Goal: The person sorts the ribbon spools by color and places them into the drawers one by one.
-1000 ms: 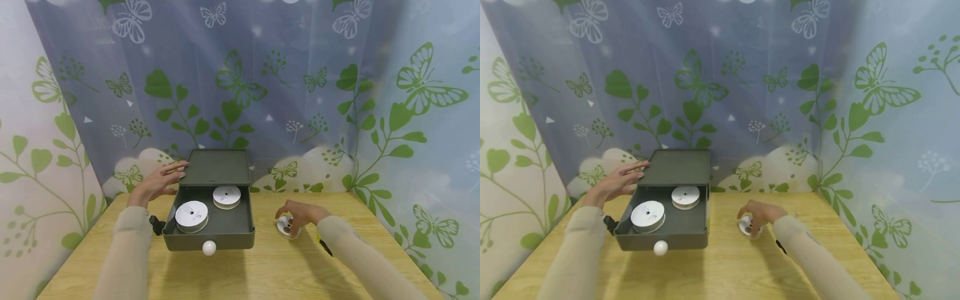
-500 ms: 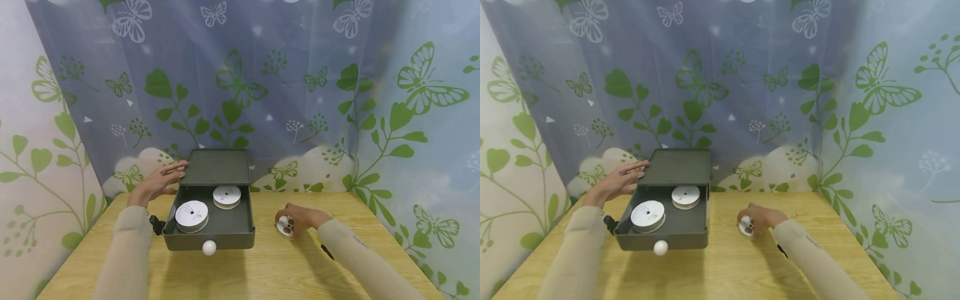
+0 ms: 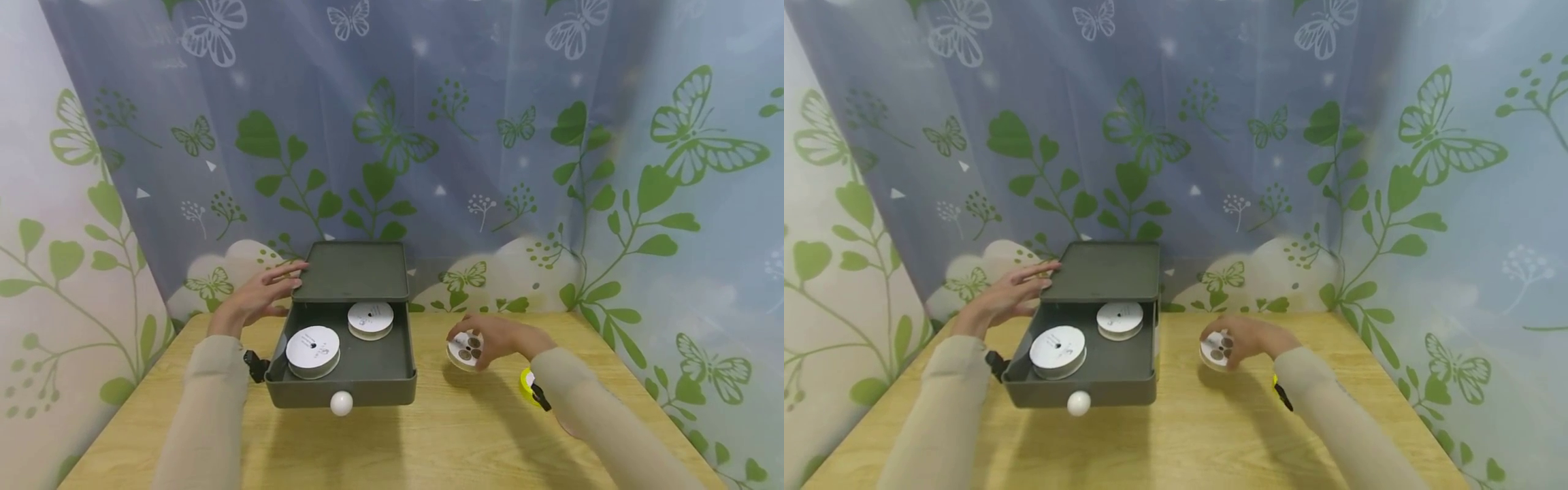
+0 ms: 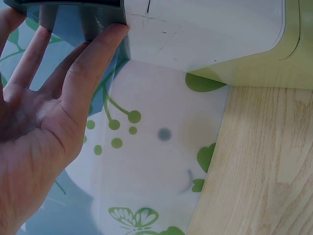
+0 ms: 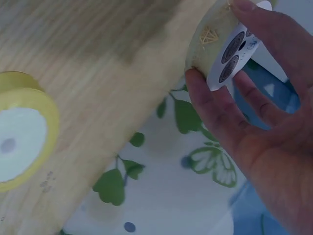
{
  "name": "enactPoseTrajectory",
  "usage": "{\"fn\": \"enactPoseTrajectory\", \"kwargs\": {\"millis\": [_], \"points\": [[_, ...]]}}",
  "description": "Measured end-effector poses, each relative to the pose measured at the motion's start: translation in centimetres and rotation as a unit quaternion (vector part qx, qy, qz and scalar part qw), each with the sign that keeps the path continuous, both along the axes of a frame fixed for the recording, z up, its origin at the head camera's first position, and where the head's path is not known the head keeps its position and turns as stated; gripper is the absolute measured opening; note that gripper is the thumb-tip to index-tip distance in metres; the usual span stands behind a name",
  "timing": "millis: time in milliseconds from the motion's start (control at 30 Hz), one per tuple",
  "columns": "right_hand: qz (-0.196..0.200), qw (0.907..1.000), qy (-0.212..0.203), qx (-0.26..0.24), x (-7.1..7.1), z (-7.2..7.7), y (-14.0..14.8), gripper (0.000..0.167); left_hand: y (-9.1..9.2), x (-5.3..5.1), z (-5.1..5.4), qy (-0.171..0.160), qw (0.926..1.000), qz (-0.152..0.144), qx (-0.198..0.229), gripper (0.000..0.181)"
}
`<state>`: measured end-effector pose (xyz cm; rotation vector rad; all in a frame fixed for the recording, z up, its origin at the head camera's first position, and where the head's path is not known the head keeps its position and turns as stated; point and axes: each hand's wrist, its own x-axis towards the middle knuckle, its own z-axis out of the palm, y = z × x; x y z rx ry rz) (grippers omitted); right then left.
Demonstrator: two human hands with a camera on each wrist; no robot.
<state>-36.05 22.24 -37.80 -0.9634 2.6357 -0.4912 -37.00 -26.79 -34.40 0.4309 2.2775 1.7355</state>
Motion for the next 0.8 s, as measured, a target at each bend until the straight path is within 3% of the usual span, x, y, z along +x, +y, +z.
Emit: {"fn": "enactPoseTrajectory", "kwargs": {"millis": [367,533,800], "points": [[0.034,0.997,0.066,-0.021,1.0,5.1,0.1,0.069,0.0,0.0,0.2,0.006,1.0,0.0,-0.005,0.061],[0.026,0.997,0.069,-0.021,1.8,7.4,-0.3,0.069,0.0,-0.1,0.1,0.004,1.0,0.002,-0.006,0.061],[0.044,0.9958,0.065,-0.048,2.9,10.4,-1.2,0.068,0.1,0.1,0.2,0.004,1.0,0.0,-0.005,0.062]]}}
